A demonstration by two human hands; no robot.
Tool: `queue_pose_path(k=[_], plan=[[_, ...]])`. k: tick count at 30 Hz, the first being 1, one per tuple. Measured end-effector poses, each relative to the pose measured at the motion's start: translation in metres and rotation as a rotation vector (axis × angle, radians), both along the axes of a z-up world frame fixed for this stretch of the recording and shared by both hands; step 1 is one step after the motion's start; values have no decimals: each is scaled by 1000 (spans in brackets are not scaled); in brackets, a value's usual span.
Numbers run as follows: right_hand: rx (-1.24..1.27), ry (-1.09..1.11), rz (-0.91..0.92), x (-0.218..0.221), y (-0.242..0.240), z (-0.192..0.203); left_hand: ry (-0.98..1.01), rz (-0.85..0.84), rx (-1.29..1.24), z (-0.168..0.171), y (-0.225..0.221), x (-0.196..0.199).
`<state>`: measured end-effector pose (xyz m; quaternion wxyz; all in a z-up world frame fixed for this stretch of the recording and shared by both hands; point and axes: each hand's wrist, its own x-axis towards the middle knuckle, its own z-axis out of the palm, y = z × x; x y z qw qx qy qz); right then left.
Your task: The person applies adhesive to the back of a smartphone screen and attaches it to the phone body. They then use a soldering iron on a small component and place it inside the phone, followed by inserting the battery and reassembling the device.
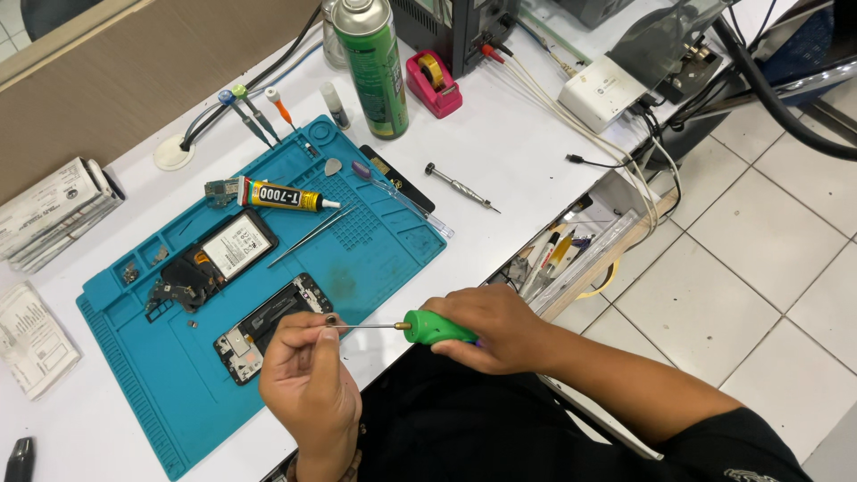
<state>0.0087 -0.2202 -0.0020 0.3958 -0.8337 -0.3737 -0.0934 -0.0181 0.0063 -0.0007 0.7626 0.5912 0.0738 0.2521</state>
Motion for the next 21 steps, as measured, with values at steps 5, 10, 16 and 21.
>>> queue_pose_path(k=[5,10,16,21], plan=[[9,-17,12,0,1,-4,36,15,-34,-3,-3,0],[-17,-11,-61,-1,0,-8,-3,9,-8,-4,-3,1],[4,-4,2,-2,-2,3,28,8,0,-6,-4,4],[2,-23,-122,5,-7,-10,-25,-15,23,-6,-4,-1]])
